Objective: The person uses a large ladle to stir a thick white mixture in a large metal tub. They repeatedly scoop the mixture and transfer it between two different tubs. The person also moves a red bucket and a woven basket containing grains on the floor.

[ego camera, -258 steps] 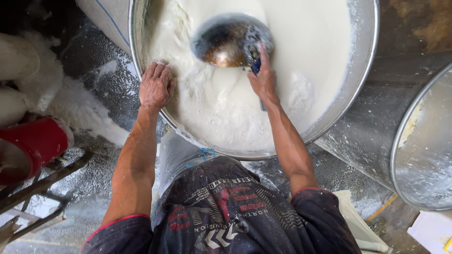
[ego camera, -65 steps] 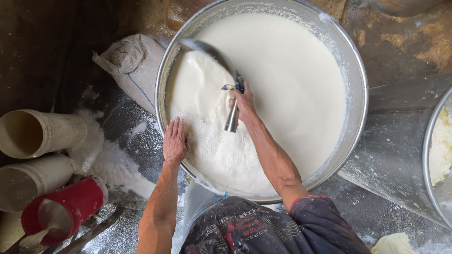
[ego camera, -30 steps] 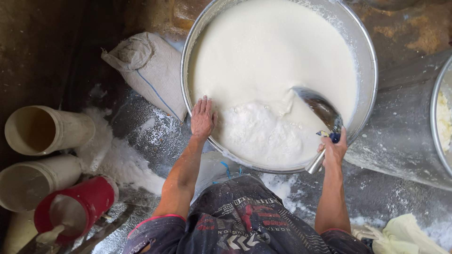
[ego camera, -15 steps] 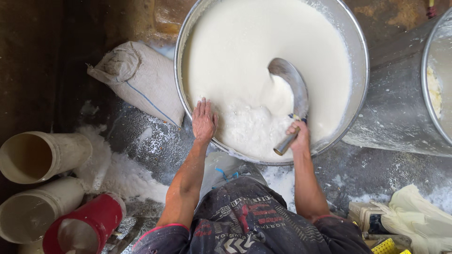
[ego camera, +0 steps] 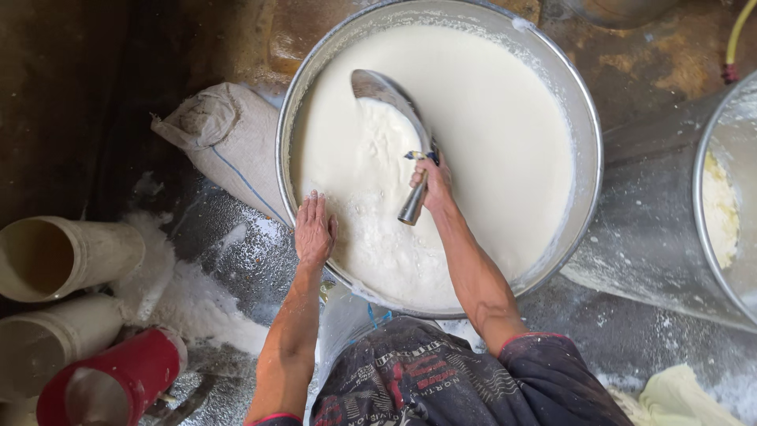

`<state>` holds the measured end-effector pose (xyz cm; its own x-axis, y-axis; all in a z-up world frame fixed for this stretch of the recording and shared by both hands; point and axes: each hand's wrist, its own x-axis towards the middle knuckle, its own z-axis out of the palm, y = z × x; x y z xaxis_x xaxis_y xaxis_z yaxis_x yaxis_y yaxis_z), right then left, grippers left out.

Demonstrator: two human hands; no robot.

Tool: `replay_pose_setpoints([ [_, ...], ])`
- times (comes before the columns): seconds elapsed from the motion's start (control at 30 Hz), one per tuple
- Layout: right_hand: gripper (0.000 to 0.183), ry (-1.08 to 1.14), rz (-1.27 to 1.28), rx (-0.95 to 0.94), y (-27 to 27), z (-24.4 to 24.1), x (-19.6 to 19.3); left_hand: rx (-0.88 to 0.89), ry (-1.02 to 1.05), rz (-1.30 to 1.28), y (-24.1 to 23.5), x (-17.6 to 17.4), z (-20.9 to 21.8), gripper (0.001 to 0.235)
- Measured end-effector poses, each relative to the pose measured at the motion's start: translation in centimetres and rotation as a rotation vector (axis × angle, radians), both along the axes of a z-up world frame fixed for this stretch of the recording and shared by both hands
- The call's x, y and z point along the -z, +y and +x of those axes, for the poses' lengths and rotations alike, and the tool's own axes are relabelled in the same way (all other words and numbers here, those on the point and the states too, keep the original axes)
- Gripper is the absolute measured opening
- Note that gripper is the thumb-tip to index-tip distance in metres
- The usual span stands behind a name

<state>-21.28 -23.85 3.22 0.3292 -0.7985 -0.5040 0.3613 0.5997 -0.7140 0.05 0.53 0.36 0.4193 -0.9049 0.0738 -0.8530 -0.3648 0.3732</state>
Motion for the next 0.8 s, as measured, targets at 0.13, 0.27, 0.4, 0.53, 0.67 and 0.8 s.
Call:
replay_pose_setpoints([
  [0.13, 0.075, 0.153, -0.091, -0.176, -1.8, 3.6, -3.9, -0.01, -0.043, -0.011, -0.1, 0.2, -0.1, 0.06],
  [0.27, 0.092, 0.334, -0.271, -0.445, -2.3, 4.7, -5.9, -0.028, -0.024, -0.022, -0.4, -0.3, -0.2, 0.06],
  [0.4, 0.092, 0.488, -0.457, -0.688, -1.9, 3.1, -6.6, -0.071, 0.025, -0.03, -0.2, -1.2, -0.7, 0.052],
  [0.53, 0.095, 0.664, -0.693, -0.806, -1.6, -0.6, -6.6, -0.058, 0.005, -0.056, 0.8, -2.2, -3.0, 0.042],
  [0.67, 0.097, 0.716, -1.018, -0.773, -1.4, -5.7, -6.1, -0.007, 0.032, -0.066, 2.7, -2.2, -6.3, 0.039],
  [0.8, 0.095, 0.876, -0.787, -0.707, -0.5, -11.2, -5.8, 0.051, 0.058, -0.052, 4.1, -1.6, -7.8, 0.042],
])
